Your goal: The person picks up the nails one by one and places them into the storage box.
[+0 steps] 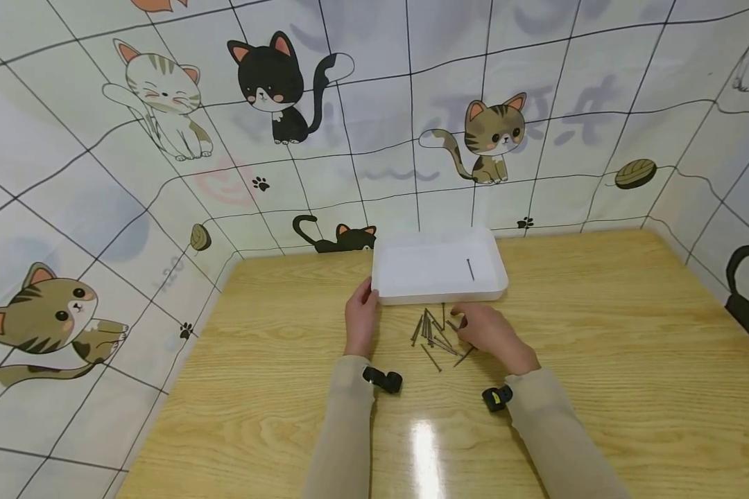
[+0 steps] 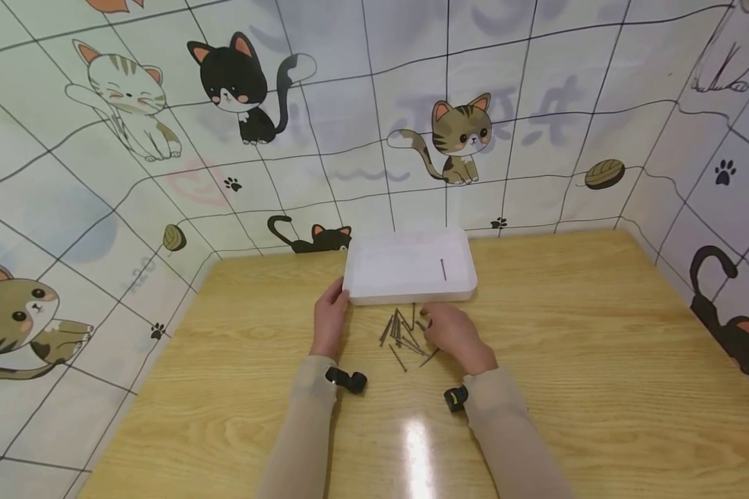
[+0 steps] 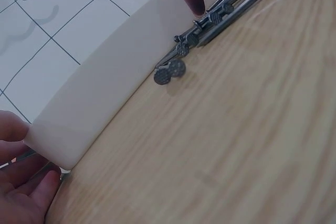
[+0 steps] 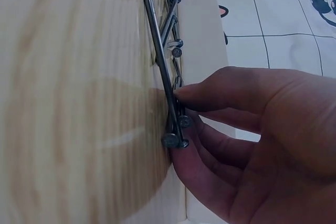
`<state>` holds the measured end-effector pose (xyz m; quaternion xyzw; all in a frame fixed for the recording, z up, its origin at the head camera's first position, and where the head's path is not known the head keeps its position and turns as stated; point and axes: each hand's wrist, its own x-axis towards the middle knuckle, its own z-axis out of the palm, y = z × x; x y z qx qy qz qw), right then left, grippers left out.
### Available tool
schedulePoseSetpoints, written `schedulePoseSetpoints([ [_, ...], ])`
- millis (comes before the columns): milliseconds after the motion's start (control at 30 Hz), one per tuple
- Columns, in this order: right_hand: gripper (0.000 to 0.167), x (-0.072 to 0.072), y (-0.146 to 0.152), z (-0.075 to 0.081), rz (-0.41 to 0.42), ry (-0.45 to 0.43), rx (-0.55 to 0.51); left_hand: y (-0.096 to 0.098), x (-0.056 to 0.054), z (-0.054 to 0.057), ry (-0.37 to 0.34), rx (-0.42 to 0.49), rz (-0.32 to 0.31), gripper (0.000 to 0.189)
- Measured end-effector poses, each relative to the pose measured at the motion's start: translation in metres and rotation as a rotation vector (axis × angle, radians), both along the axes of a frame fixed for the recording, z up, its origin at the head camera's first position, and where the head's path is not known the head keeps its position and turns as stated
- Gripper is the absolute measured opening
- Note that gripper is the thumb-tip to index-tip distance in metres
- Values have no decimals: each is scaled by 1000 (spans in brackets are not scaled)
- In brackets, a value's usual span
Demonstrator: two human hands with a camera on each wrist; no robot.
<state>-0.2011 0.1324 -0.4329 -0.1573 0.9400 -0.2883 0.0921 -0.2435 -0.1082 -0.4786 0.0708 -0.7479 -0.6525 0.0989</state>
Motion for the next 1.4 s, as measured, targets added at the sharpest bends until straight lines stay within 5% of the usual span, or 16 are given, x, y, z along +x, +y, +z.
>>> schedulePoseSetpoints([
  [867,35,-4,1,2,28,11,21,0,-3,1,18,5,8,39],
  [1400,44,-6,11,5,-28,-33,-125,3,1,1,13,-4,14,39],
])
